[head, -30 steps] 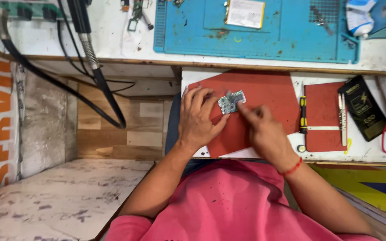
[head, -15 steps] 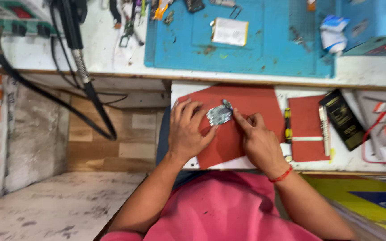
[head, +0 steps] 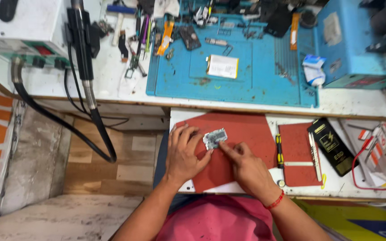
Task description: The person uses a small brush to clean a small electronic circuit board placed on a red mat. The person repeatedly brushes the surface of the board to remove debris.
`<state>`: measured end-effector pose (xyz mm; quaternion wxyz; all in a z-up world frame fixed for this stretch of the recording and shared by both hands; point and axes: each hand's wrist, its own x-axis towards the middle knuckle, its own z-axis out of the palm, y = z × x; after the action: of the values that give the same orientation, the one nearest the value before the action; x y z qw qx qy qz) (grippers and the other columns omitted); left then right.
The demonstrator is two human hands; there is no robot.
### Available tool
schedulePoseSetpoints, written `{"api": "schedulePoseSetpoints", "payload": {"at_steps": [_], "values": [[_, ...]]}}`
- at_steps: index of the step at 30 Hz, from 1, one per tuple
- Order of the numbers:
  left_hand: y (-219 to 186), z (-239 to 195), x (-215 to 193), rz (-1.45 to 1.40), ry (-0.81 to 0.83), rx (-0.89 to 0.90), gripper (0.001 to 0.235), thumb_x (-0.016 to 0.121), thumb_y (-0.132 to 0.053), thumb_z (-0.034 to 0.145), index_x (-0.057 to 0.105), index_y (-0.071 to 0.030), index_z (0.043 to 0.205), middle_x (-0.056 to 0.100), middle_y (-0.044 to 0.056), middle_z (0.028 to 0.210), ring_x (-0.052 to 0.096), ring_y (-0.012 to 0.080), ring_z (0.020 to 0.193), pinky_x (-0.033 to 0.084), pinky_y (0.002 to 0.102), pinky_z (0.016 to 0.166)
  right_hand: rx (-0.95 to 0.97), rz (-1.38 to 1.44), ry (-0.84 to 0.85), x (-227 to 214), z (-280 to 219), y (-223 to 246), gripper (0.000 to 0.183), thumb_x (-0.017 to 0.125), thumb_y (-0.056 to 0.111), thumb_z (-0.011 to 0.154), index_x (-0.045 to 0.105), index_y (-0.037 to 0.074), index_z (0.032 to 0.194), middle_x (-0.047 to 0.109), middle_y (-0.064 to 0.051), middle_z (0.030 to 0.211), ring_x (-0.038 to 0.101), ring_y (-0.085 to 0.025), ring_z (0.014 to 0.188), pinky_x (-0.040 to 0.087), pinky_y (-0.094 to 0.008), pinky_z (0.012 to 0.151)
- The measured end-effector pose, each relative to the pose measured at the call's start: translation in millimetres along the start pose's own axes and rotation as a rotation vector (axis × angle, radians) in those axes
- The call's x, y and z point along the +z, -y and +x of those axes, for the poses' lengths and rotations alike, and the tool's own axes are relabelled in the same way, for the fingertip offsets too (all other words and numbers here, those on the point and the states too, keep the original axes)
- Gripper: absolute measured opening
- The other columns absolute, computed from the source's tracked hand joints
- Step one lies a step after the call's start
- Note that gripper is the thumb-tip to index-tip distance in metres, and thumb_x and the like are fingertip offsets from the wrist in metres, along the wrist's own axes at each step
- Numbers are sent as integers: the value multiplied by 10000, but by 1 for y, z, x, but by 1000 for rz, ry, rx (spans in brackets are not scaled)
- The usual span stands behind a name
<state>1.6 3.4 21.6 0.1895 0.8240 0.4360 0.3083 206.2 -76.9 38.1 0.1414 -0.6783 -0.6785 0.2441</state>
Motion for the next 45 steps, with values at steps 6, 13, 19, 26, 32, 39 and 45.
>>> {"api": "schedulePoseSetpoints", "payload": {"at_steps": [6,13,19,26,32,39,45], "values": [[-4,0,-2,-5,-6,-8,479,849,-309,721,706,-55,1101,607,114,1226,508,357,1241,373,529,1092,99,2,-31,4,4,8,559,539,90,899,566,262,1430,626,-146,1157,693,-408,818,571,-507,708],[-3,3,1,20,3,-6,499,842,-302,694,712,-60,1110,609,113,1227,505,345,1234,357,533,1093,50,110,-84,2,6,9,481,566,96,922,635,250,1372,615,-142,1090,688,-388,843,568,-494,712],[-5,0,0,21,0,-8,492,843,-312,715,709,-63,1118,613,99,1230,507,337,1244,362,523,1097,16,61,-40,3,4,13,559,538,56,899,597,245,1422,612,-151,1112,682,-411,805,568,-509,684],[-3,-2,1,18,4,-18,490,845,-316,706,707,-59,1100,608,109,1222,506,345,1233,356,533,1085,70,-32,-43,-6,-3,10,628,480,28,875,550,271,1449,603,-144,1094,686,-411,735,581,-521,668],[-6,1,-2,15,4,-9,478,844,-317,713,709,-64,1095,612,98,1212,511,337,1231,352,537,1106,107,-38,48,-10,-5,15,656,474,28,865,521,272,1472,596,-146,1099,674,-428,745,558,-543,705],[-6,-1,-2,26,-18,4,476,842,-323,719,706,-63,1094,611,88,1214,514,340,1228,358,531,1099,8,106,-18,-1,-8,11,570,468,43,899,569,209,1435,616,-182,1124,679,-442,855,551,-539,742],[-4,-2,-3,39,-31,23,464,845,-314,723,707,-65,1090,614,82,1215,513,333,1224,372,518,1084,62,26,117,-2,-1,9,636,440,32,872,514,218,1476,594,-179,1121,674,-428,846,558,-528,745]]}}
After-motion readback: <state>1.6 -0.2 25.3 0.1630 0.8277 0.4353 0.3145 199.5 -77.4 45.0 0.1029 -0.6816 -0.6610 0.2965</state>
